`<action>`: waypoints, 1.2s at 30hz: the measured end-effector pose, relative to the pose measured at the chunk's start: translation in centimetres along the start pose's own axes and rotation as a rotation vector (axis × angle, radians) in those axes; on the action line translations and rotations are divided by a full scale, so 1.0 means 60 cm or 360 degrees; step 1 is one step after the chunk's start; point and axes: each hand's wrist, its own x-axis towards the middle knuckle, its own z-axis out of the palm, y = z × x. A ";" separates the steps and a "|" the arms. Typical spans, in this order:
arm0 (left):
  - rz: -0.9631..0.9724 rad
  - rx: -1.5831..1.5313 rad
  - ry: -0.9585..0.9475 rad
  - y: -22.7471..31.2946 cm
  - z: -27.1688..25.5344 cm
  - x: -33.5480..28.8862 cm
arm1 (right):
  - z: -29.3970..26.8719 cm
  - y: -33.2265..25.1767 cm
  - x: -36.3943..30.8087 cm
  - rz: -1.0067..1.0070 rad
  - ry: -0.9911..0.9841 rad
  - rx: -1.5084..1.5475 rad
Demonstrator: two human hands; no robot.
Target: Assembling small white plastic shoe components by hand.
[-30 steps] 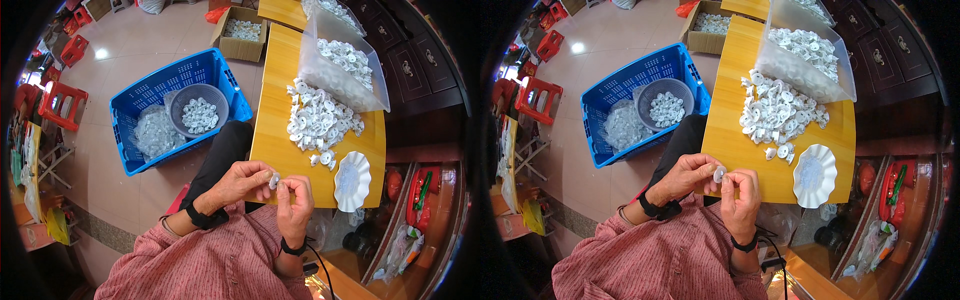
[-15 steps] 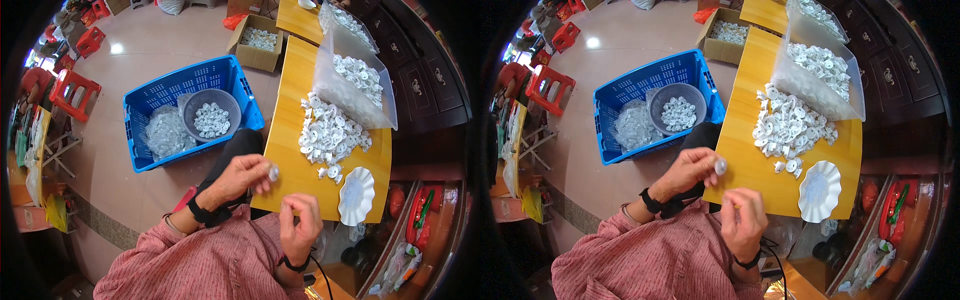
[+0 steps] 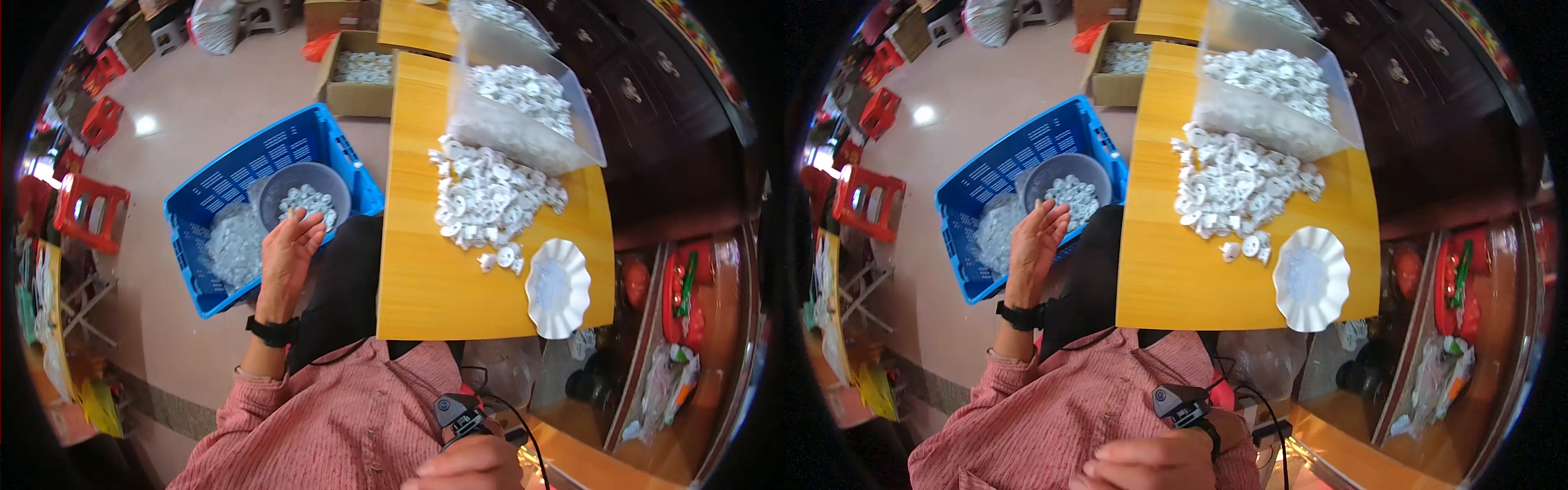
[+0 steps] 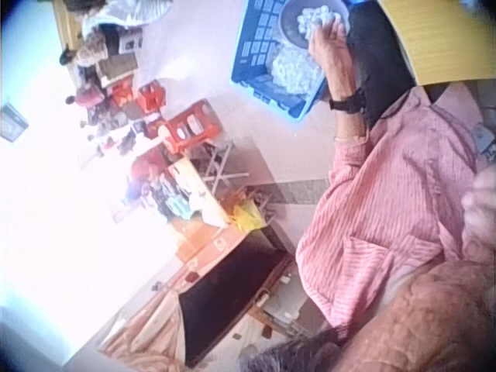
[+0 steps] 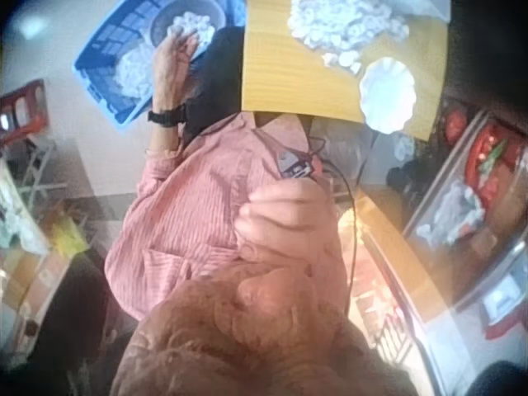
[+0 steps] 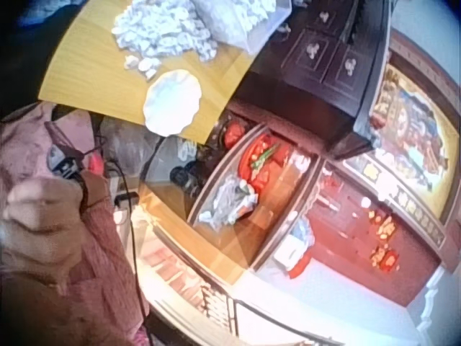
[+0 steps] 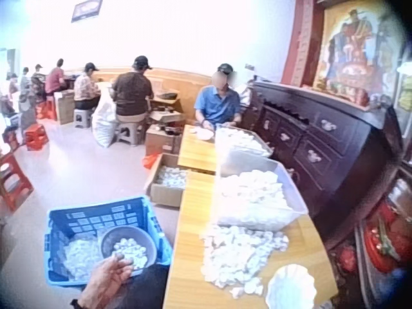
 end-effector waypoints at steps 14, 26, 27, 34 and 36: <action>-0.0106 0.0174 -0.0465 -0.042 0.103 -0.102 | -0.012 0.129 -0.085 0.0502 0.0465 -0.1142; -0.0270 0.0481 -0.0906 -0.082 0.168 -0.160 | -0.048 0.285 -0.161 0.1099 0.0008 -0.1632; -0.0286 0.0489 -0.0951 -0.087 0.172 -0.160 | -0.049 0.287 -0.163 0.1082 0.0040 -0.1634; -0.0396 0.0521 -0.1097 -0.104 0.192 -0.159 | -0.055 0.297 -0.179 0.1023 0.0203 -0.1670; -0.0409 0.0528 -0.1120 -0.109 0.196 -0.156 | -0.061 0.295 -0.181 0.1040 0.0280 -0.1642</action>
